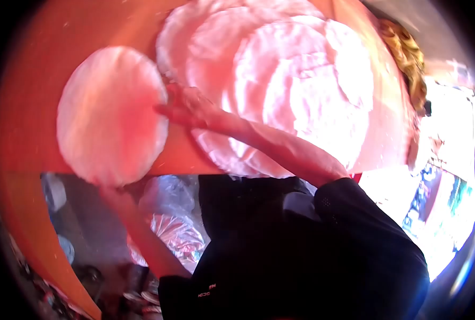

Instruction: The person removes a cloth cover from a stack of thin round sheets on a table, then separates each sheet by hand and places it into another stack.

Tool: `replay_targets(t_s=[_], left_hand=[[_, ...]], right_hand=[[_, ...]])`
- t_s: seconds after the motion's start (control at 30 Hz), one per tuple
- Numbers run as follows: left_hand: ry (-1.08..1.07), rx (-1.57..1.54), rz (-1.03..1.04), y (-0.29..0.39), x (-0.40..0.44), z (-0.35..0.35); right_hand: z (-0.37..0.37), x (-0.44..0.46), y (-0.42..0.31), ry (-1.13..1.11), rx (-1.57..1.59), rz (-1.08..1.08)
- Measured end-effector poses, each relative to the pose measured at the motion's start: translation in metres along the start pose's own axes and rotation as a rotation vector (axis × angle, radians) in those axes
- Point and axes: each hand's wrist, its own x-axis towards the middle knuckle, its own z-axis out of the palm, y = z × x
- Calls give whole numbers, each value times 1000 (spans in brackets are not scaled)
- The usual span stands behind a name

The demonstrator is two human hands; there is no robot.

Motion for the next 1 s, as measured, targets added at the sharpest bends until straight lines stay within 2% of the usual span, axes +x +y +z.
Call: replay_targets(t_s=[0.03,0.07,0.1,0.17,0.2,0.23,0.27,0.3,0.37,0.4,0.43,0.47,0.5,0.53,0.57,0.6,0.67,0.73,0.8,0.87,0.9,0.93,0.97,1.0], left_hand=[[62,-395,-372,5,-4,-3],[166,-374,-485,17,-5,-9],[273,-346,-596,25,-6,-14],[339,-124,-623,19,-17,-29],[323,-132,-615,30,-20,-20],[414,-79,-555,50,-27,-11],[508,-22,-493,71,-34,-4],[506,-20,-485,91,-41,5],[460,-28,-472,130,-52,36],[458,-25,-462,140,-61,54],[375,-139,-412,148,-68,73],[292,-252,-360,160,-77,96],[229,-336,-436,195,-87,127],[50,-275,-328,195,-98,145],[-90,-348,-320,208,-111,166],[-201,-278,-288,212,-122,186],[-436,-349,-264,232,-145,226],[-634,-463,-337,266,-167,259],[-758,-432,-322,277,-185,283],[-852,-550,-536,305,-195,308],[-847,-541,-530,312,-201,322],[-825,-697,-616,317,-206,334],[-795,-852,-703,320,-209,344],[-782,-841,-705,319,-211,352]], right_hand=[[-45,8,-25,-71,220,348],[-91,16,-50,-82,365,668],[-121,-3,-43,11,191,651],[-198,-45,-10,142,-60,439],[-228,-74,13,130,-303,574],[-261,-117,49,74,-545,539],[-290,-152,67,-6,-674,642],[-313,-181,80,-88,-798,737],[-342,-235,102,-263,-828,923],[-349,-252,110,-275,-756,904],[-354,-258,115,-267,-749,909],[-359,-262,119,-219,-765,796],[-362,-267,124,-168,-778,685],[-365,-273,135,-85,-763,607],[-370,-274,142,-50,-769,578],[-380,-277,153,-42,-681,658],[-411,-274,174,-18,-587,772],[-448,-241,163,-6,-746,678],[-471,-202,120,-36,-994,494],[-461,-182,71,-163,-1119,308],[-442,-184,53,-222,-1042,258],[-419,-193,39,-185,-787,283],[-394,-202,28,-321,-731,373],[-372,-214,27,-350,-513,419]])
